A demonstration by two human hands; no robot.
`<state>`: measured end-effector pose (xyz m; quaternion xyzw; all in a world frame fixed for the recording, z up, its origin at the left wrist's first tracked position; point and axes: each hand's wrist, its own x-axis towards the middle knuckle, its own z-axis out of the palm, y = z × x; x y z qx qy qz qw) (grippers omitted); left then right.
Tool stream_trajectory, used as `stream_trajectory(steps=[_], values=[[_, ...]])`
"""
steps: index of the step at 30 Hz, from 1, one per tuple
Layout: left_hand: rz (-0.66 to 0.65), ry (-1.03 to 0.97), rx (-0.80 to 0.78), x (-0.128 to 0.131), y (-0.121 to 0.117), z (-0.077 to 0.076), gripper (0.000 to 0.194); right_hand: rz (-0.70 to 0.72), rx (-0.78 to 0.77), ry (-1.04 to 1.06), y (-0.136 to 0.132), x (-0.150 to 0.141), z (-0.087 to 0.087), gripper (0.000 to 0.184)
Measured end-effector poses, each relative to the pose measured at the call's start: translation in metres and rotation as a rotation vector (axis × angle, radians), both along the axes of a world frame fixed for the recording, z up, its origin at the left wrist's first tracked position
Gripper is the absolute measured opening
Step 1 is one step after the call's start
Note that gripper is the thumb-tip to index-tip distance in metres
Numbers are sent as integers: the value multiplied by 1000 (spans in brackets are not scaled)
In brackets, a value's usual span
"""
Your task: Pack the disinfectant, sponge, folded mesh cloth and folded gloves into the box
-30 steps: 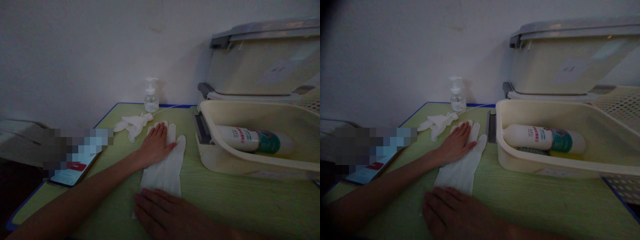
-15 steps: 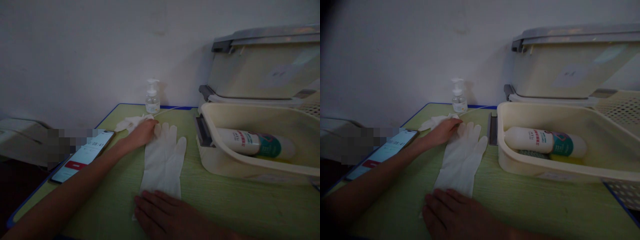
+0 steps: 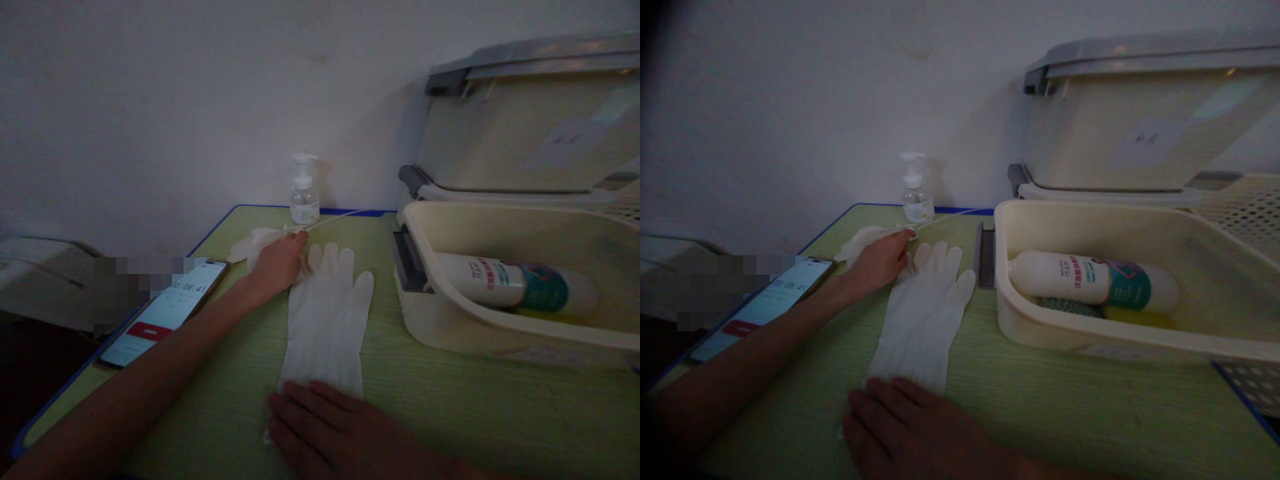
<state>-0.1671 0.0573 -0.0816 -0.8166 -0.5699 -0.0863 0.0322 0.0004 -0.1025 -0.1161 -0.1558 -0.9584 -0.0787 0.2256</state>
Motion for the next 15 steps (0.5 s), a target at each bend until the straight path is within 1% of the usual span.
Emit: stream_trajectory(steps=[4, 8, 15], values=[[-7, -9, 31, 3, -4, 0, 34, -2, -13, -18, -1, 0, 0, 34], [-60, -59, 59, 5, -2, -2, 33, -4, 1, -7, -1, 1, 1, 34], [-148, -118, 17, 4, 8, -11, 32, -4, 5, -15, -1, 0, 1, 33]])
